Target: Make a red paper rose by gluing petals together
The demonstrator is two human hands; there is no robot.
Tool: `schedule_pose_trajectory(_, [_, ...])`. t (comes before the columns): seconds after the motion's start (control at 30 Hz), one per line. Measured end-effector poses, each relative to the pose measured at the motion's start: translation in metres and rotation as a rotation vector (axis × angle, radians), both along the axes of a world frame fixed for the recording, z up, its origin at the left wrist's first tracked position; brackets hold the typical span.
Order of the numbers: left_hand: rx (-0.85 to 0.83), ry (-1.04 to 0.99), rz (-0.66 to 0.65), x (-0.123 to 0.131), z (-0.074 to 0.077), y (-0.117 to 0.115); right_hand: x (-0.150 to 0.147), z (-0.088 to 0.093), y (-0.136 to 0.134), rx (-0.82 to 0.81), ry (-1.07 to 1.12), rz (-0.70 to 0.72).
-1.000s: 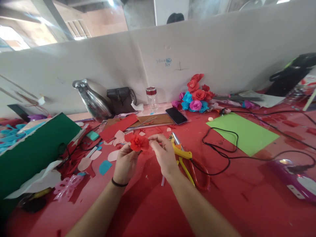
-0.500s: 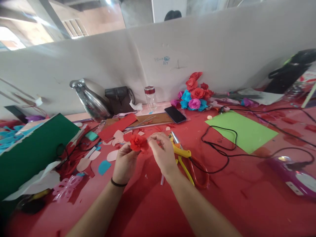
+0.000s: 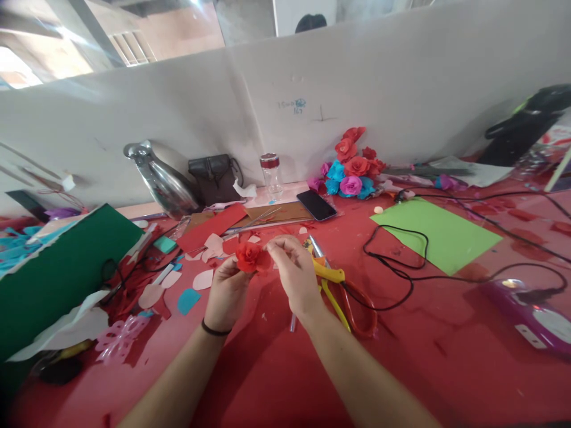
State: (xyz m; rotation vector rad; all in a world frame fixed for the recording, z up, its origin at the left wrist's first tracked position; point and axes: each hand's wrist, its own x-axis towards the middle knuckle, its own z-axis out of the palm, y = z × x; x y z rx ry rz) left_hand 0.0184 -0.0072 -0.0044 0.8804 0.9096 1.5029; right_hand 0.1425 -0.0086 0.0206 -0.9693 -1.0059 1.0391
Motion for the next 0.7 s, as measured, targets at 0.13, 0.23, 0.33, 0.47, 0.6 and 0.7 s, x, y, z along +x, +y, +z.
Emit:
schedule_pose_trajectory(0.13, [0.007, -0.033, -0.003, -0.002, 0.000, 0.001, 0.000, 0.001, -0.001, -0.131, 0.031, 0.007])
schedule_pose_trajectory(0.23, [0.024, -0.030, -0.006, -0.002, 0.000, 0.001, -0.002, 0.002, -0.002, -0.154, 0.036, 0.141])
schedule_pose_trajectory(0.33, [0.028, -0.033, 0.018, -0.002, 0.000, 0.002, -0.005, 0.005, -0.004, -0.129, 0.082, 0.234])
schedule_pose_trajectory(0.47, [0.020, -0.091, 0.062, -0.003, -0.002, 0.004, -0.005, 0.009, -0.006, -0.147, 0.137, 0.195])
schedule_pose_trajectory(0.6, [-0.058, -0.159, 0.073, -0.001, 0.000, 0.003, -0.004, 0.007, -0.003, -0.201, 0.183, 0.098])
schedule_pose_trajectory(0.7, [-0.099, -0.126, 0.060, 0.001, 0.004, 0.001, -0.007, -0.001, -0.001, -0.251, 0.147, 0.110])
